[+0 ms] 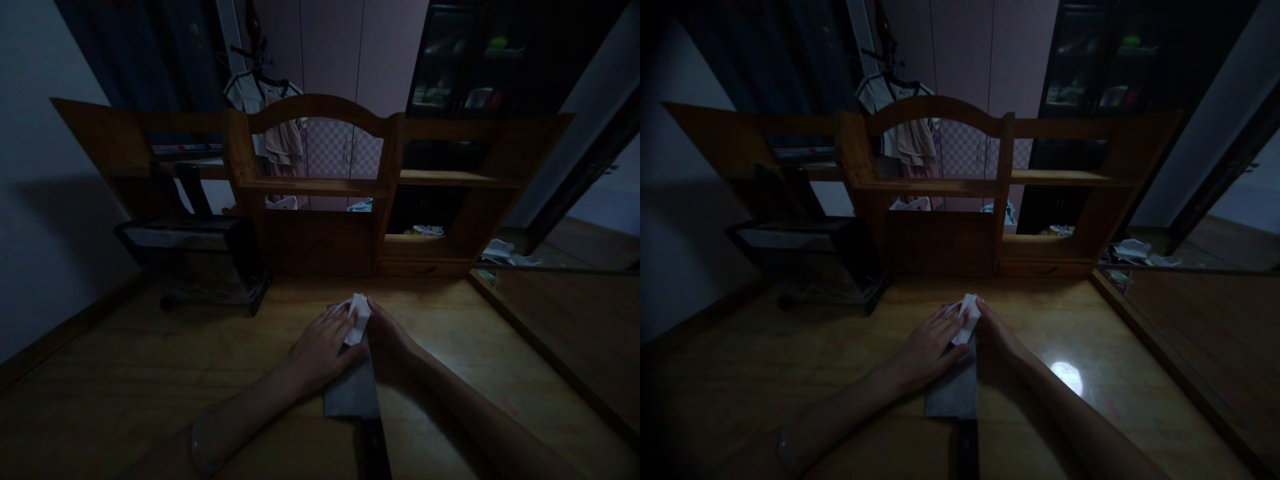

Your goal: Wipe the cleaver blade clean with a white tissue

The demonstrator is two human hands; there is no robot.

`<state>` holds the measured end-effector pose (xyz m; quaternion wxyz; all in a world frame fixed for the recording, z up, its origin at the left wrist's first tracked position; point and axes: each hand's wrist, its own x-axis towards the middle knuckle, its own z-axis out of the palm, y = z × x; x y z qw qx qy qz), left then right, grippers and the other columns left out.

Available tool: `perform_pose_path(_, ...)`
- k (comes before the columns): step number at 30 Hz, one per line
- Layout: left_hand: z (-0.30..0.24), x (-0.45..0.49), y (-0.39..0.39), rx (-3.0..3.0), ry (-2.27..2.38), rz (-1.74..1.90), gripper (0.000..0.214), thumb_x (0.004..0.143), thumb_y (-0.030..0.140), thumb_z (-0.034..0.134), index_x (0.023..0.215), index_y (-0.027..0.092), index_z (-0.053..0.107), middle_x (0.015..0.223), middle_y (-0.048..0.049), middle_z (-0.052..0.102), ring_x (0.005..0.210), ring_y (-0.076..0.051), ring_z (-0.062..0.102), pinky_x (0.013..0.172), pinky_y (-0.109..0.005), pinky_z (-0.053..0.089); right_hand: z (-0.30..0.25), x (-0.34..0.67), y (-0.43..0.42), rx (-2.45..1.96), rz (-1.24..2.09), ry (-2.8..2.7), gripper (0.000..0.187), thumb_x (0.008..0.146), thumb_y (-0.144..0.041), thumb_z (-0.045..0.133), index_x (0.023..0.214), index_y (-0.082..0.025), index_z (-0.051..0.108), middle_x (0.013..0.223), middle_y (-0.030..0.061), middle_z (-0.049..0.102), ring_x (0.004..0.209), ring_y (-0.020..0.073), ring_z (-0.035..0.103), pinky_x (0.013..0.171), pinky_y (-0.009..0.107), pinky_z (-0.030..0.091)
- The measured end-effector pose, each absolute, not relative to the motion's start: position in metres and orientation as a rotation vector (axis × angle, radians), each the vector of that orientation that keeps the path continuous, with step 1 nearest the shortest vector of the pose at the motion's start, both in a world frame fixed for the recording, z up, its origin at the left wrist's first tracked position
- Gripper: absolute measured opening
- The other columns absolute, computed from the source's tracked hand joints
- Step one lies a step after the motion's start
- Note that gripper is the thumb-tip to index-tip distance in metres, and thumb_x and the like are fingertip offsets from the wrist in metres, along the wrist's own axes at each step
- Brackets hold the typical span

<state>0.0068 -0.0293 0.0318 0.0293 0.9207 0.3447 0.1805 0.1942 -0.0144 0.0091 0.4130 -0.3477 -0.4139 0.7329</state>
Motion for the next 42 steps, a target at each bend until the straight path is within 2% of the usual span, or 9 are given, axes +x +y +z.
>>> perform_pose_path(5, 0.025, 0.007, -0.028, 2.842, 1.210, 0.617, 0.065, 0.096, 0.056, 0.027, 0.148, 0.016, 0.026, 0.148, -0.0070, 0.031, 0.138, -0.020, 0.026, 0.117, -0.037, 0.017, 0.011, 0.199, -0.013, -0.904, 1.883, -1.033, 0.069, 0.087, -0.069, 0.034, 0.115, -0.012, 0.063, 0.100, 0.0143, 0.065, 0.082, 0.0214, 0.063, 0.081, 0.036, 0.046)
perform_pose_path(10, 0.024, 0.007, -0.027, 2.838, 1.357, 0.655, 0.061, 0.097, 0.053, 0.026, 0.142, 0.013, 0.039, 0.138, -0.0103, 0.045, 0.132, -0.022, 0.038, 0.115, -0.039, 0.021, 0.017, 0.199, -0.016, -0.944, 1.907, -1.049, 0.075, 0.087, -0.071, 0.030, 0.112, -0.008, 0.063, 0.102, 0.0176, 0.064, 0.083, 0.0235, 0.064, 0.085, 0.039, 0.045)
perform_pose_path(14, 0.023, 0.007, -0.025, 2.824, 1.500, 0.663, 0.065, 0.095, 0.057, 0.028, 0.137, 0.010, 0.046, 0.133, -0.0131, 0.050, 0.129, -0.026, 0.041, 0.114, -0.041, 0.023, 0.017, 0.199, -0.016, -0.947, 1.899, -1.057, 0.074, 0.087, -0.070, 0.031, 0.108, -0.008, 0.065, 0.097, 0.0167, 0.065, 0.078, 0.0219, 0.063, 0.081, 0.037, 0.045)
perform_pose_path(19, 0.020, 0.005, -0.021, 2.767, 1.628, 0.676, 0.070, 0.094, 0.059, 0.028, 0.139, 0.007, 0.043, 0.135, -0.0149, 0.047, 0.130, -0.025, 0.040, 0.115, -0.040, 0.019, 0.019, 0.198, -0.016, -0.942, 1.890, -1.040, 0.071, 0.087, -0.069, 0.033, 0.104, -0.008, 0.065, 0.096, 0.0162, 0.065, 0.077, 0.0209, 0.062, 0.080, 0.036, 0.046)
perform_pose_path(24, 0.027, 0.005, -0.022, 2.788, 1.412, 0.719, 0.069, 0.096, 0.056, 0.027, 0.150, 0.012, 0.019, 0.145, -0.0099, 0.035, 0.136, -0.019, 0.032, 0.118, -0.039, 0.009, 0.018, 0.197, -0.016, -0.963, 1.871, -1.030, 0.070, 0.087, -0.068, 0.035, 0.106, -0.008, 0.065, 0.098, 0.0160, 0.065, 0.080, 0.0218, 0.062, 0.083, 0.038, 0.045)
perform_pose_path(27, 0.031, 0.007, -0.026, 2.829, 1.191, 0.646, 0.070, 0.096, 0.057, 0.028, 0.151, 0.016, 0.014, 0.149, -0.0059, 0.030, 0.139, -0.016, 0.025, 0.119, -0.039, 0.003, 0.011, 0.197, -0.012, -0.965, 1.883, -1.001, 0.070, 0.086, -0.069, 0.036, 0.111, -0.010, 0.063, 0.099, 0.0146, 0.064, 0.083, 0.0223, 0.062, 0.083, 0.037, 0.045)
perform_pose_path(30, 0.031, 0.009, -0.029, 2.854, 1.090, 0.591, 0.070, 0.096, 0.057, 0.029, 0.151, 0.017, 0.015, 0.151, -0.0051, 0.023, 0.142, -0.016, 0.013, 0.119, -0.039, 0.003, 0.006, 0.198, -0.010, -0.942, 1.858, -0.991, 0.067, 0.086, -0.067, 0.039, 0.109, -0.009, 0.064, 0.096, 0.0142, 0.065, 0.083, 0.0217, 0.062, 0.083, 0.036, 0.045)
perform_pose_path(32, 0.028, 0.010, -0.029, 2.855, 1.111, 0.593, 0.068, 0.096, 0.056, 0.028, 0.150, 0.017, 0.018, 0.151, -0.0049, 0.023, 0.142, -0.015, 0.012, 0.119, -0.038, 0.004, 0.007, 0.198, -0.010, -0.919, 1.862, -0.999, 0.066, 0.086, -0.066, 0.039, 0.108, -0.009, 0.064, 0.097, 0.0146, 0.065, 0.084, 0.0218, 0.062, 0.082, 0.035, 0.045)
perform_pose_path(42, 0.023, 0.006, -0.024, 2.767, 1.409, 0.676, 0.062, 0.098, 0.053, 0.025, 0.144, 0.013, 0.036, 0.141, -0.0095, 0.042, 0.134, -0.020, 0.034, 0.117, -0.040, 0.015, 0.015, 0.198, -0.013, -0.954, 1.863, -1.046, 0.069, 0.088, -0.068, 0.034, 0.104, -0.008, 0.065, 0.097, 0.0161, 0.065, 0.079, 0.0206, 0.062, 0.082, 0.038, 0.045)
